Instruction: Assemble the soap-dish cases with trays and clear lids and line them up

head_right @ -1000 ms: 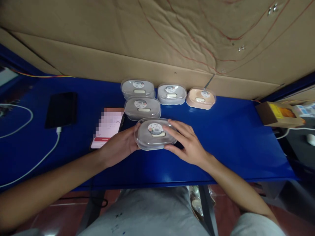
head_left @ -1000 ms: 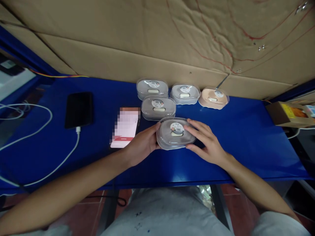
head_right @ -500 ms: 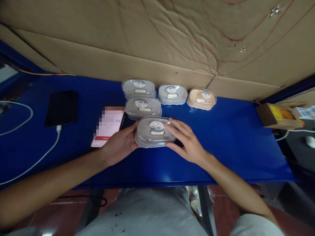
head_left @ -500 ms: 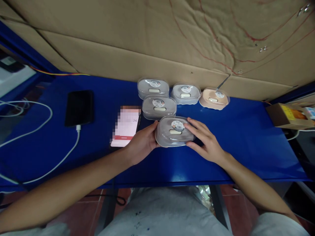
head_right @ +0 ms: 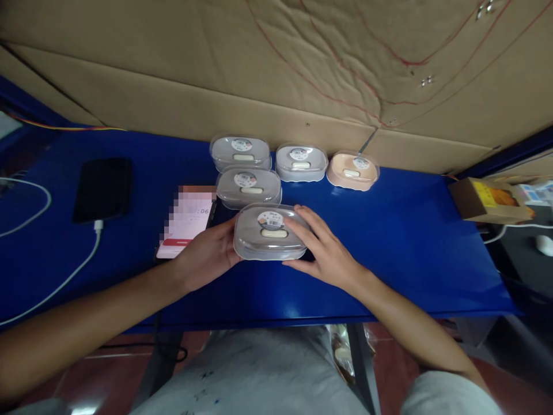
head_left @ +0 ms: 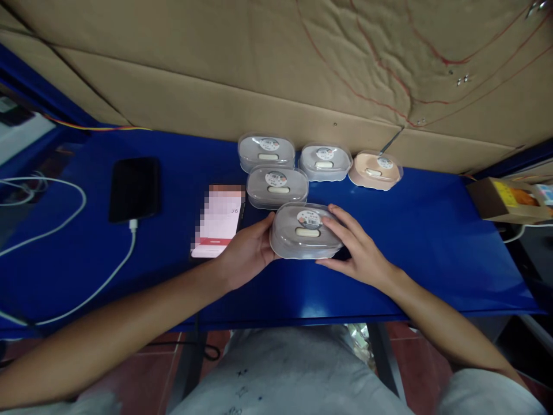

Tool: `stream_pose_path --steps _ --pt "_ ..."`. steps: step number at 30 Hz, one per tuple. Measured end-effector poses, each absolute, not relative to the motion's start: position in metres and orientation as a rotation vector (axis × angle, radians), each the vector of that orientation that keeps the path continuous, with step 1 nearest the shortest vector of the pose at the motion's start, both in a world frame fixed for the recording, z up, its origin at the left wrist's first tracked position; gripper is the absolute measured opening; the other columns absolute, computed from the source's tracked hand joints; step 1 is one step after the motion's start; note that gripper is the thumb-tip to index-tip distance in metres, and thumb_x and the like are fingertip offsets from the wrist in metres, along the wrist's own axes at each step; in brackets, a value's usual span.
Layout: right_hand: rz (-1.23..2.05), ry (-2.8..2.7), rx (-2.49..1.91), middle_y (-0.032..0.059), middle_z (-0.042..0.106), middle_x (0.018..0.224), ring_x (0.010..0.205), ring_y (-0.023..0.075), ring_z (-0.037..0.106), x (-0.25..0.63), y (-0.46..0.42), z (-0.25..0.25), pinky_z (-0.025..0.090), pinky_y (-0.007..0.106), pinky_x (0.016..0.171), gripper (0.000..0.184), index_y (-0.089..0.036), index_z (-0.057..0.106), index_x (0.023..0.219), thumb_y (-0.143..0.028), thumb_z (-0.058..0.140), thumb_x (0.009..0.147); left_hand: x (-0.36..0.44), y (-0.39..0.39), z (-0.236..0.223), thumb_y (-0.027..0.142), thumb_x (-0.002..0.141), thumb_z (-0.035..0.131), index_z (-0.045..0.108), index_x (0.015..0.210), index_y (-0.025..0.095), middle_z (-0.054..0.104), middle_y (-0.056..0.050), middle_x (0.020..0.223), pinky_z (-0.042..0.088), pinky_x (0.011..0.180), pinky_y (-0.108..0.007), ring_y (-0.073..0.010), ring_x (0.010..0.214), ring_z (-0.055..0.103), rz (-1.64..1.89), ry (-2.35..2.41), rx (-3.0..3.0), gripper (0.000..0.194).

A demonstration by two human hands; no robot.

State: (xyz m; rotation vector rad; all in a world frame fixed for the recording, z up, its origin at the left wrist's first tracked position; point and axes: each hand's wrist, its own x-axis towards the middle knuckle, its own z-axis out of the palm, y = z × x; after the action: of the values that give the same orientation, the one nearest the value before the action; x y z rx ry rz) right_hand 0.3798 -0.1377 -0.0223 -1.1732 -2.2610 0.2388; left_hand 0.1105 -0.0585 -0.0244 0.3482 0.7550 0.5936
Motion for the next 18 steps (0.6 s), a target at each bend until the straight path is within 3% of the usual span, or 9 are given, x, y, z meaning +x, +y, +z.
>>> stream_pose_path --steps 5,9,14,16,18 --pt "0.148 -2.242 -1.153 0.0155 0.043 0.172 0.157 0.0384 0.046 0.379 -0.138 -0.025 0.048 0.064 0.124 0.093 -0.035 0.025 0.174 -0.036 0.079 0.099 0.111 -0.058 -0.021 0.038 0.113 0.054 0.080 0.107 0.018 0.081 -0.006 0.093 0.060 0.069 -0.026 -0.0158 0.076 0.072 0.578 0.751 0.390 0.033" --pt "0.134 -2.259 -1.157 0.0140 0.043 0.172 0.158 0.0375 0.046 0.384 -0.135 -0.022 0.048 0.064 0.125 0.091 -0.036 0.025 0.174 -0.035 0.077 0.100 0.111 -0.059 -0.015 0.048 0.113 0.050 0.077 0.122 0.019 0.081 -0.010 0.103 0.062 0.072 -0.032 -0.0222 0.086 0.074 0.571 0.705 0.600 0.041" --pt "0.104 -2.241 -1.275 0.0127 0.046 0.172 0.156 0.0393 0.049 0.412 -0.126 -0.004 0.046 0.062 0.126 0.086 -0.034 0.032 0.172 -0.040 0.077 0.099 0.104 -0.060 -0.005 0.048 0.106 0.060 0.075 0.120 0.019 0.077 -0.007 0.089 0.059 0.069 -0.033 -0.0216 0.076 0.070 0.647 0.857 1.355 0.036" --pt "0.037 -2.220 -1.354 0.0120 0.048 0.171 0.155 0.0404 0.050 0.428 -0.123 0.003 0.044 0.062 0.127 0.084 -0.035 0.036 0.171 -0.042 0.078 0.098 0.099 -0.055 -0.001 0.039 0.103 0.064 0.074 0.124 0.022 0.077 -0.007 0.102 0.061 0.083 -0.038 -0.0237 0.089 0.072 0.778 0.953 1.857 0.028" --pt "-0.044 -2.216 -1.409 0.0118 0.047 0.171 0.155 0.0411 0.049 0.442 -0.120 0.005 0.042 0.063 0.128 0.082 -0.036 0.038 0.170 -0.043 0.078 0.098 0.094 -0.047 0.000 0.032 0.102 0.064 0.072 0.131 0.024 0.074 -0.012 0.130 0.056 0.106 -0.048 -0.0306 0.119 0.069 0.904 1.036 2.257 0.031"
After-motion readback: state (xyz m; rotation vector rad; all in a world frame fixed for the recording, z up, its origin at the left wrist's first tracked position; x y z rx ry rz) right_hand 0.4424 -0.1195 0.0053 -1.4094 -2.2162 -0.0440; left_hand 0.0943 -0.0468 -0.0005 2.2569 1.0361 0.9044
